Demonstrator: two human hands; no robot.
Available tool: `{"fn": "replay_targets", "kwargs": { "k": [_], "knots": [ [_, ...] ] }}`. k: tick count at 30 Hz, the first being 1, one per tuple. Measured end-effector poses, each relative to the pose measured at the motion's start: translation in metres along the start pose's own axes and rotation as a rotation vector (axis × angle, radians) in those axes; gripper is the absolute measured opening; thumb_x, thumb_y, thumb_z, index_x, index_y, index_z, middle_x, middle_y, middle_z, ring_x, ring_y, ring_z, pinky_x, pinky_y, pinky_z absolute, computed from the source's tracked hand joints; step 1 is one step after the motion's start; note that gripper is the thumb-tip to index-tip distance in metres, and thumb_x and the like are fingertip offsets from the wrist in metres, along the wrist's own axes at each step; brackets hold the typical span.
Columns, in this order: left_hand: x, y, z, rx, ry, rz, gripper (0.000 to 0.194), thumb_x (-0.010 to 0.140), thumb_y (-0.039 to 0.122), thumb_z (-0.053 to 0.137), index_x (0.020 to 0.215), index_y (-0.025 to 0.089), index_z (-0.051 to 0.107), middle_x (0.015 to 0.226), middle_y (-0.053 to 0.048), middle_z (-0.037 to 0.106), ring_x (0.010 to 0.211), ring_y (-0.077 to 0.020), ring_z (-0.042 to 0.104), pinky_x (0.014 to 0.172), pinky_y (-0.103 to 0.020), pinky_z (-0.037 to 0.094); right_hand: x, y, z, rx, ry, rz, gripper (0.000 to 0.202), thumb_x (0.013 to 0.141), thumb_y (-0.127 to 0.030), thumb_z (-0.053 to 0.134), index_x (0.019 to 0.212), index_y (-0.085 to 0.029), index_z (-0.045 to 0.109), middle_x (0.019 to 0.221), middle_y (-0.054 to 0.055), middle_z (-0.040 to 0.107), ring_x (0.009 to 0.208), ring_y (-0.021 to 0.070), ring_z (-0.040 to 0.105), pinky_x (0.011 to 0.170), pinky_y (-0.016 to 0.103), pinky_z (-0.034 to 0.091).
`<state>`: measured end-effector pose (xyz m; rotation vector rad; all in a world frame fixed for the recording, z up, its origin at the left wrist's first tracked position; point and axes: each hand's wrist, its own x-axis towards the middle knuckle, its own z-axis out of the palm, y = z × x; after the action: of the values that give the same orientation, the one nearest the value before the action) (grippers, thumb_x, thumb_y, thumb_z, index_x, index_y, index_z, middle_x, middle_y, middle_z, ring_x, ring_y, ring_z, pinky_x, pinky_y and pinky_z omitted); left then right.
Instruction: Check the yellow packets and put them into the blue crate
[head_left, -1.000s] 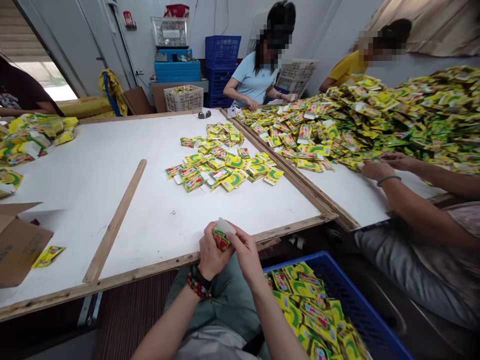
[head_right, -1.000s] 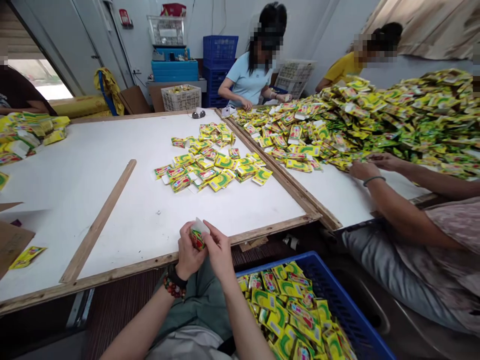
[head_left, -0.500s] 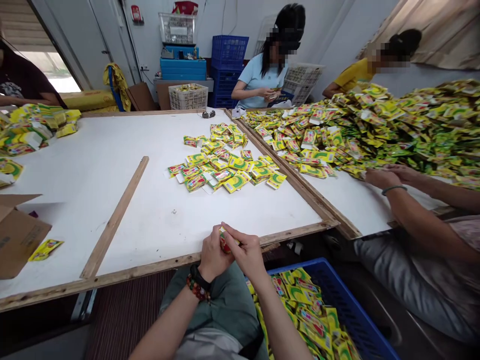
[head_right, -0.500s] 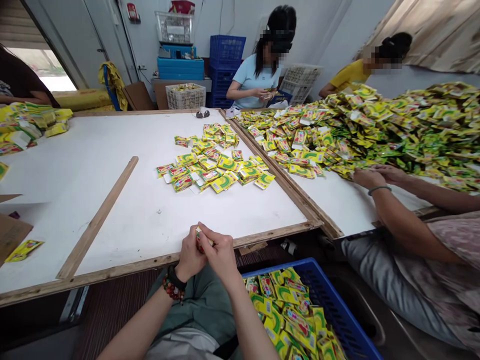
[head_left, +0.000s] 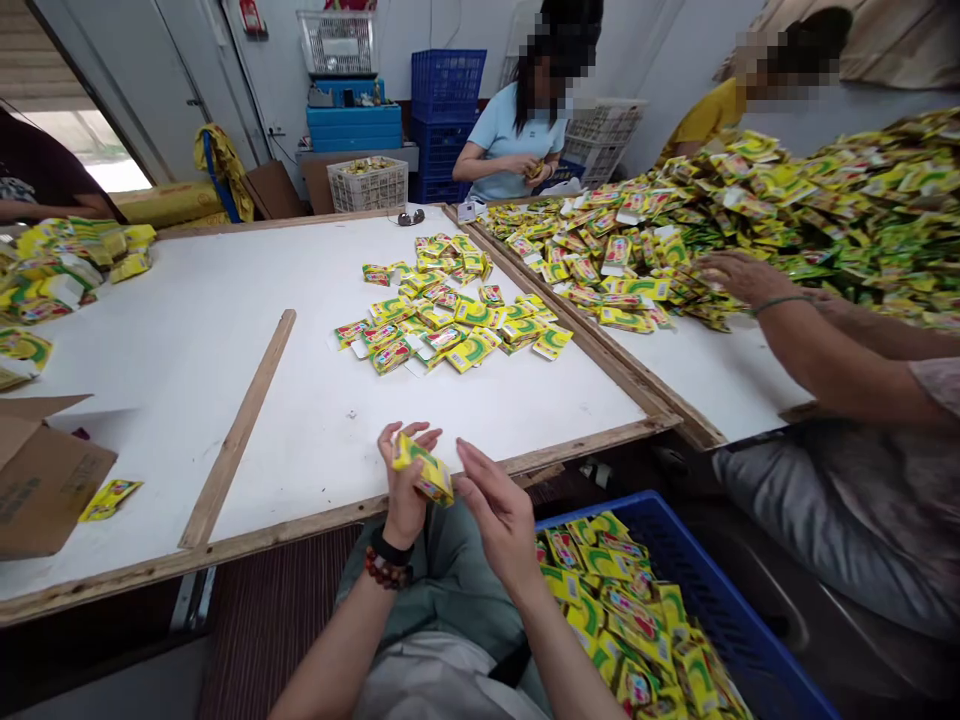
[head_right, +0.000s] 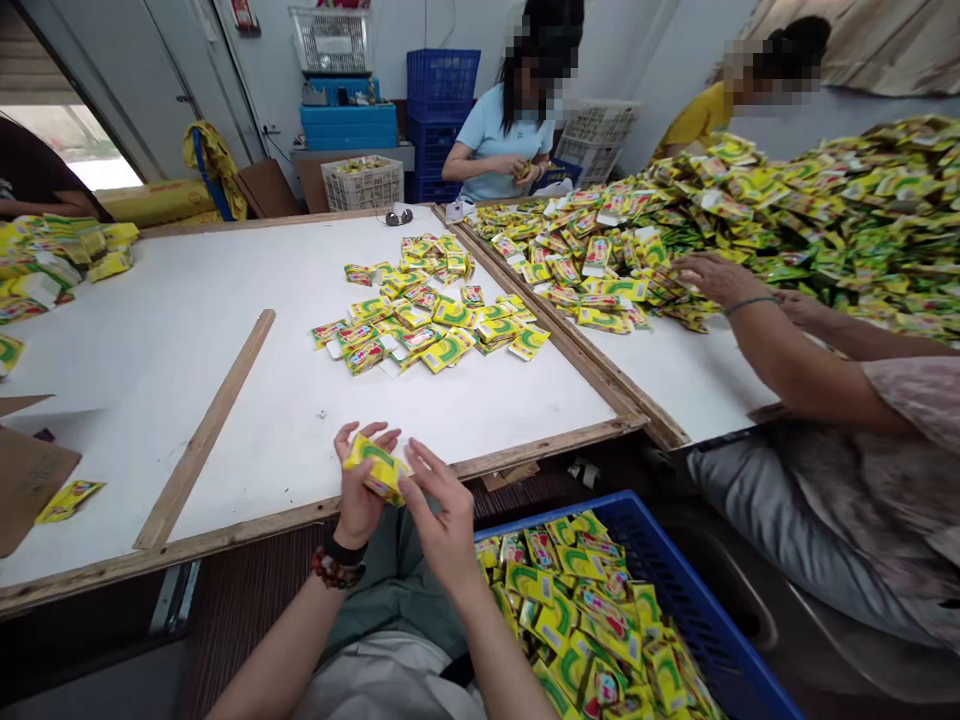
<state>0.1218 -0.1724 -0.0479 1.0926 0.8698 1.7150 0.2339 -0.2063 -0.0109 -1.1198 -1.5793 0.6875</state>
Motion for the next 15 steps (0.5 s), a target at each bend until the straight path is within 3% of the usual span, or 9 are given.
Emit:
{"fn": "replay_targets", "kwargs": {
  "k": [2,5,10,15],
  "knots": [
    [0.002,0.015,-0.001,-0.114,-0.007,-0.035,0.042,0.082,0.051,0.039,0.118,0.029,0.032,0.121,-0.007,0.054,0.117,-0.0248,0.057,0.097,-0.044,0.045,-0.011,-0.001,-0.001,0.053,0.071,0.106,0.044,0.086,-0.031,0.063,0.129,-0.026,0.059,0.134,0.009,0.058,0.124,0.0264,0.054,0.101,0.046,0.047],
    [0.000,0.033,0.003,-0.187,-0.034,-0.033,0.037,0.077,0.053,0.040,0.106,0.029,0.040,0.115,-0.005,0.056,0.120,-0.0266,0.055,0.101,-0.046,0.042,-0.020,-0.008,0.003,0.065,-0.006,0.153,0.060,0.076,-0.035,0.073,0.133,-0.024,0.055,0.135,0.011,0.058,0.121,0.0285,0.056,0.101,0.046,0.047],
    [-0.009,0.044,0.014,-0.305,0.088,-0.068,0.031,0.073,0.046,0.044,0.096,0.026,0.043,0.100,-0.004,0.056,0.105,-0.0245,0.061,0.095,-0.042,0.046,-0.018,-0.022,0.011,-0.054,0.010,0.019,0.063,0.075,-0.031,0.074,0.133,-0.021,0.054,0.126,0.012,0.064,0.113,0.0267,0.062,0.096,0.040,0.052],
    [-0.014,0.045,0.018,-0.287,0.040,-0.057,0.030,0.074,0.048,0.041,0.097,0.029,0.043,0.100,-0.001,0.054,0.099,-0.0213,0.060,0.088,-0.039,0.048,-0.021,-0.016,0.010,-0.223,0.019,-0.155,0.060,0.082,-0.031,0.067,0.138,-0.021,0.048,0.126,0.014,0.063,0.114,0.0271,0.061,0.096,0.043,0.050]
  ]
}}
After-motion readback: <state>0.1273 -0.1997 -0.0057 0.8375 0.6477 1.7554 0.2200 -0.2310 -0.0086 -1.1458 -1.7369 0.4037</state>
